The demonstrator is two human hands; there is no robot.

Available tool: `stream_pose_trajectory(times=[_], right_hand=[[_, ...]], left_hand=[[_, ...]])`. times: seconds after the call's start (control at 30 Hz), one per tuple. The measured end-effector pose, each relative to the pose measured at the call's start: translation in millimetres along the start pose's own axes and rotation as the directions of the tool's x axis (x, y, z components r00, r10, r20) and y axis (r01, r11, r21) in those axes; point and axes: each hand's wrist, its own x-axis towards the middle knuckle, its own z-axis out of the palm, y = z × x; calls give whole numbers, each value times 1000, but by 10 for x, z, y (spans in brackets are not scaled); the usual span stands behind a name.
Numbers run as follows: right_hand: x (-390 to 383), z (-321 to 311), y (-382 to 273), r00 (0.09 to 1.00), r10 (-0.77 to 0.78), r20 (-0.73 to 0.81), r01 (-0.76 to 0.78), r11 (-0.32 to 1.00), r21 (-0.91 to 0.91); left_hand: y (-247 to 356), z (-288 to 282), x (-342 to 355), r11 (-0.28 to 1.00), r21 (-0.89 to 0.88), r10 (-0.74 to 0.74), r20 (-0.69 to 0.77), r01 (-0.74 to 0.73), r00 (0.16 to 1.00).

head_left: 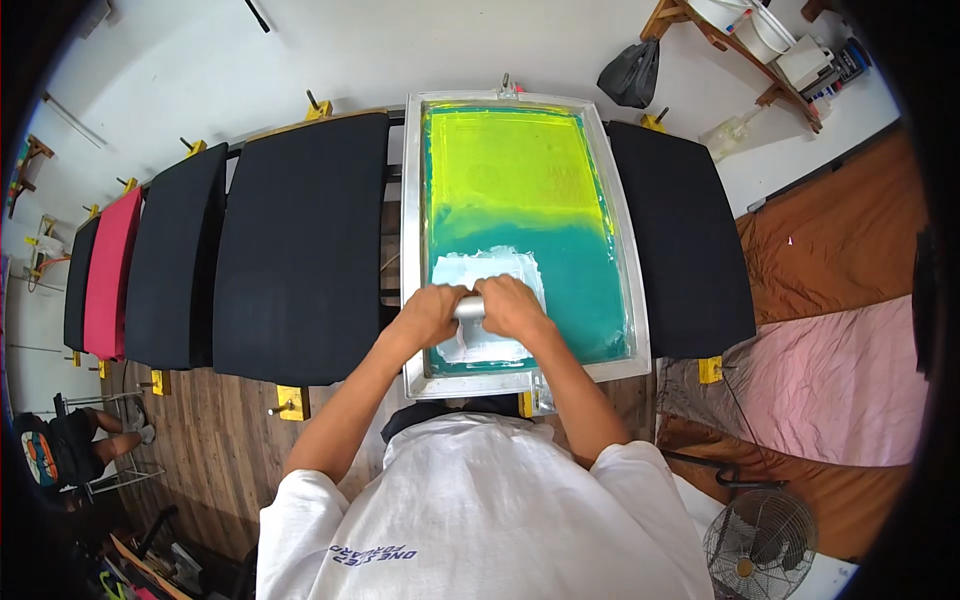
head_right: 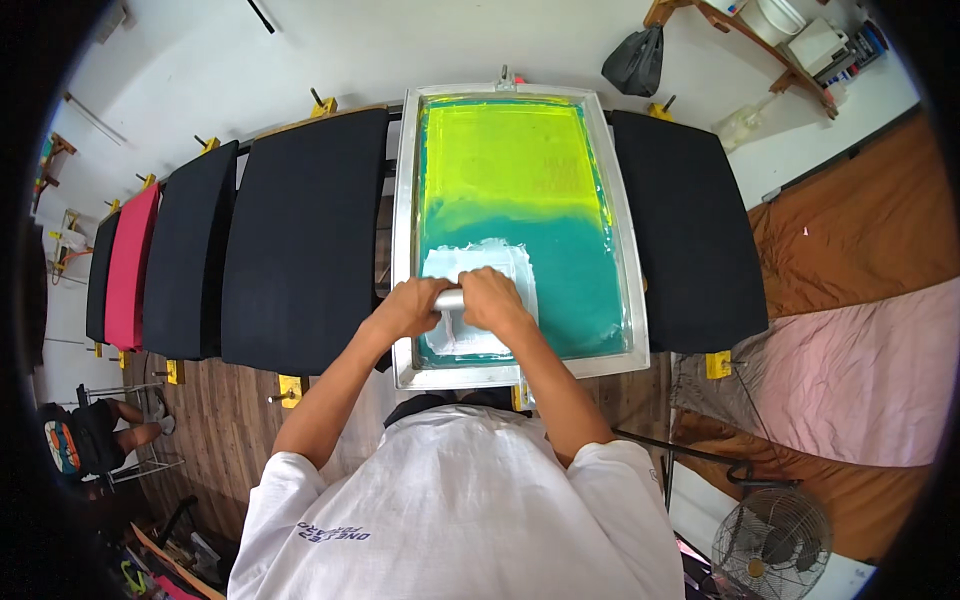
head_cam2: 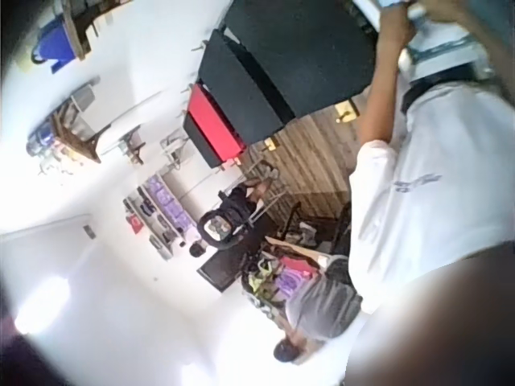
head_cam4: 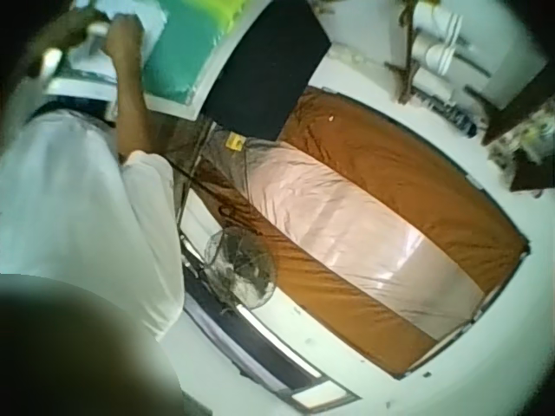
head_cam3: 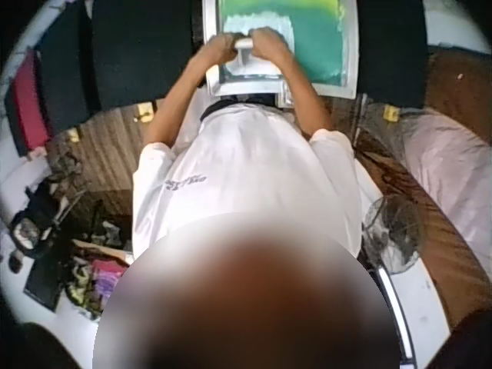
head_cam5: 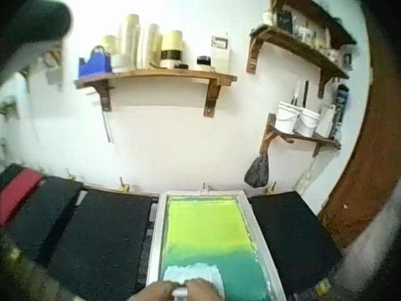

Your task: Applying ink to a screen printing frame using a squeegee to print designs on garments.

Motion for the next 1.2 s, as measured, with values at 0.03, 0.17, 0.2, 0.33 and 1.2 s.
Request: stream_pose_trajectory(times=[0.03, 0.17, 0.2, 0.33, 1.2], right_hand=[[-76, 1, -52, 999, -8, 41, 7, 1000, 20], [-389, 114, -121, 996, -50, 71, 49, 999, 14], [-435, 116, -111, 994, -51, 99, 50, 999, 13], [-409, -65, 0, 977, -40, 211, 41, 999, -1], [-542, -172, 25, 980, 161, -114, -172, 981, -90]], left_hand=[[37, 6, -115, 1000, -13, 3, -2, -3, 1000], [208, 116, -435, 995, -100, 5, 11, -3, 1000], [244, 113, -458, 993, -117, -6, 65, 14, 998], [253, 51, -300, 979, -203, 29, 174, 7, 984], [161, 109, 221, 857, -369, 362, -67, -360, 930]])
